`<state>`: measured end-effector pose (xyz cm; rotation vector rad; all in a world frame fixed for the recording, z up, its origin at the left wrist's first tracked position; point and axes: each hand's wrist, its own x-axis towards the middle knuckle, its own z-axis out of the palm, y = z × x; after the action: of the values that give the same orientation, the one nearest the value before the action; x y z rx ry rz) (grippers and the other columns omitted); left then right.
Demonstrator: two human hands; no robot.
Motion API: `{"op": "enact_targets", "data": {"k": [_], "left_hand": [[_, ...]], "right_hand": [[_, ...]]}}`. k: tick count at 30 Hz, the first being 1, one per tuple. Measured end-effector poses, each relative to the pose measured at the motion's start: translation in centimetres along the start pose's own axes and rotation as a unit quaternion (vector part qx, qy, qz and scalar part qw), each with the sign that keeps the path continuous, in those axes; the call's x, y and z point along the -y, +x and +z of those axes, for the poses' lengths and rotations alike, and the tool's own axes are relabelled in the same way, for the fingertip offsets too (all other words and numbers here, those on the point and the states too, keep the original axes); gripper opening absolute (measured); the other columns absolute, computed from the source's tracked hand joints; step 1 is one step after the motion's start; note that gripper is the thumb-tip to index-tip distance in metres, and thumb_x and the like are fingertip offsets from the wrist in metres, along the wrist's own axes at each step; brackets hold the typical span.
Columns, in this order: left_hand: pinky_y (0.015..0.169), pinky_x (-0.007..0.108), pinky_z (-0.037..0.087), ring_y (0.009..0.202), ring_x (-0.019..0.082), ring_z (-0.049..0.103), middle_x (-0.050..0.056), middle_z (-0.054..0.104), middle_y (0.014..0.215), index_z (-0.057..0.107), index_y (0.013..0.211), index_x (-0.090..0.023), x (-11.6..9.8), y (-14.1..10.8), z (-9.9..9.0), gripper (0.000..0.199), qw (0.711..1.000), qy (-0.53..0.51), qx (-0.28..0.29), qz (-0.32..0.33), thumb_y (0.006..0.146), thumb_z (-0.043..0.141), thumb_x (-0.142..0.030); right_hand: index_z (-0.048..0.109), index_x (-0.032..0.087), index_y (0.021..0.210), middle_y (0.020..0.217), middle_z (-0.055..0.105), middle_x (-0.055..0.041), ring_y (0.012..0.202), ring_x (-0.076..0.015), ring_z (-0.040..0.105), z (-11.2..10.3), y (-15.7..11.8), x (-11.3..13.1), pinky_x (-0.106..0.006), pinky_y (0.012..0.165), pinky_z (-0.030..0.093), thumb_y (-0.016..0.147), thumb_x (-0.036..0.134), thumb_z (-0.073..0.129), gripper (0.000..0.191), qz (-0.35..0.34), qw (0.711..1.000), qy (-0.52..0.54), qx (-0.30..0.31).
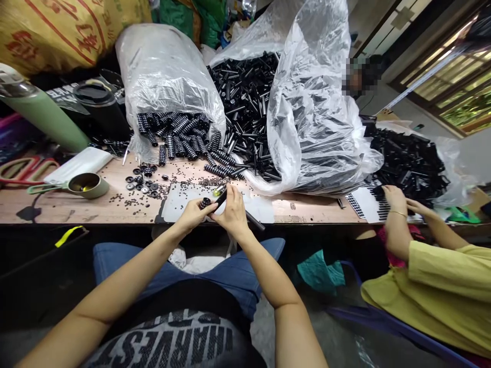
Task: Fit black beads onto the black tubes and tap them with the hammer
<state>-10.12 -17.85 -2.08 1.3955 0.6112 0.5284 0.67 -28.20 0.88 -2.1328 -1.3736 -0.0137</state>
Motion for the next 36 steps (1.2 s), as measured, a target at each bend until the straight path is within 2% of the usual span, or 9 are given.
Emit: {"op": "enact_targets", "data": {"k": [4, 8, 10, 15, 19, 23, 26, 32, 36], "left_hand": [[0.076, 0.033, 0.048, 0.085, 0.021, 0.06, 0.009, 0.064, 0.094, 0.059, 0.107, -0.015, 1.2, 0.8, -1.5, 0.031, 0.97, 0.213, -0.067, 0.098, 0.089, 0.048, -0.037], [0.087, 0.045, 0.042, 0.105, 0.033, 0.053, 0.018, 0.061, 0.107, 0.058, 0.114, -0.013, 2.9, -0.2, -3.4, 0.032, 0.842, 0.508, -0.093, 0.159, 0.088, 0.051, -0.03], [0.086, 0.045, 0.042, 0.103, 0.033, 0.054, 0.018, 0.061, 0.105, 0.058, 0.115, -0.013, 3.5, -1.1, -4.4, 0.032, 0.818, 0.541, -0.093, 0.174, 0.089, 0.05, -0.028], [0.086, 0.036, 0.046, 0.093, 0.022, 0.06, 0.009, 0.065, 0.096, 0.063, 0.102, -0.017, 3.2, -1.8, -5.8, 0.023, 0.904, 0.316, -0.163, 0.237, 0.085, 0.06, -0.033], [0.086, 0.033, 0.047, 0.091, 0.02, 0.06, 0.005, 0.065, 0.091, 0.065, 0.087, -0.018, 1.2, -0.1, -4.9, 0.023, 0.942, 0.131, -0.217, 0.222, 0.078, 0.069, -0.039], [0.071, 0.027, 0.05, 0.072, 0.014, 0.06, 0.0, 0.059, 0.073, 0.056, 0.097, -0.019, -0.4, 1.6, -3.3, 0.031, 0.966, -0.102, -0.188, 0.144, 0.083, 0.061, -0.047], [0.046, 0.02, 0.043, 0.048, 0.009, 0.048, -0.005, 0.049, 0.061, 0.051, 0.101, -0.021, -1.2, 1.9, -2.6, 0.038, 0.953, -0.266, -0.13, 0.057, 0.087, 0.05, -0.056], [0.029, 0.015, 0.023, 0.032, 0.005, 0.035, -0.007, 0.047, 0.053, 0.057, 0.109, -0.017, -2.8, 0.5, -2.2, 0.046, 0.965, -0.257, -0.046, -0.025, 0.081, 0.061, -0.053], [0.029, 0.016, 0.025, 0.028, 0.006, 0.036, -0.008, 0.048, 0.047, 0.057, 0.115, -0.016, -3.6, 0.0, -1.5, 0.047, 0.97, -0.232, -0.015, -0.072, 0.083, 0.057, -0.051]], "right_hand": [[0.033, 0.011, 0.14, 0.138, 0.041, -0.021, 0.131, -0.0337, 0.038, 0.5, -0.8, -0.9, -0.051, 0.109, 0.033, 0.062, 0.05, 0.078, 0.099, 0.031, 0.995, 0.034, 0.087], [0.04, 0.013, 0.136, 0.133, 0.047, -0.0182, 0.127, -0.0322, 0.043, 1.0, -1.6, -2.4, -0.049, 0.107, 0.035, 0.059, 0.052, 0.079, 0.096, 0.054, 0.984, 0.049, 0.165], [0.039, 0.011, 0.137, 0.135, 0.045, -0.0199, 0.128, -0.0332, 0.04, 1.2, -1.4, -3.2, -0.048, 0.108, 0.033, 0.059, 0.051, 0.079, 0.096, 0.078, 0.985, 0.013, 0.152], [0.036, 0.009, 0.14, 0.141, 0.04, -0.0209, 0.13, -0.0355, 0.035, 1.1, -0.1, -4.0, -0.049, 0.108, 0.031, 0.061, 0.059, 0.075, 0.102, 0.106, 0.979, -0.084, 0.152], [0.037, 0.008, 0.139, 0.138, 0.043, -0.02, 0.126, -0.0372, 0.038, 0.9, 0.5, -3.4, -0.049, 0.106, 0.033, 0.055, 0.066, 0.076, 0.109, 0.103, 0.972, -0.125, 0.168], [0.038, 0.009, 0.138, 0.137, 0.043, -0.0208, 0.126, -0.0374, 0.04, 0.7, 0.5, -3.1, -0.05, 0.105, 0.034, 0.057, 0.059, 0.078, 0.104, 0.112, 0.972, -0.121, 0.169], [0.031, 0.013, 0.142, 0.14, 0.04, -0.0197, 0.131, -0.0355, 0.037, 0.5, 0.2, -2.9, -0.05, 0.108, 0.033, 0.055, 0.054, 0.081, 0.108, 0.097, 0.982, -0.042, 0.156], [0.019, 0.017, 0.147, 0.145, 0.031, -0.0189, 0.137, -0.0306, 0.03, -1.0, 0.0, -0.5, -0.046, 0.111, 0.035, 0.052, 0.052, 0.086, 0.122, -0.055, 0.981, 0.146, 0.112], [0.019, 0.02, 0.147, 0.147, 0.029, -0.0168, 0.14, -0.0304, 0.026, -1.9, 1.0, 1.6, -0.047, 0.11, 0.037, 0.054, 0.053, 0.085, 0.119, -0.143, 0.965, 0.19, 0.108]]}}
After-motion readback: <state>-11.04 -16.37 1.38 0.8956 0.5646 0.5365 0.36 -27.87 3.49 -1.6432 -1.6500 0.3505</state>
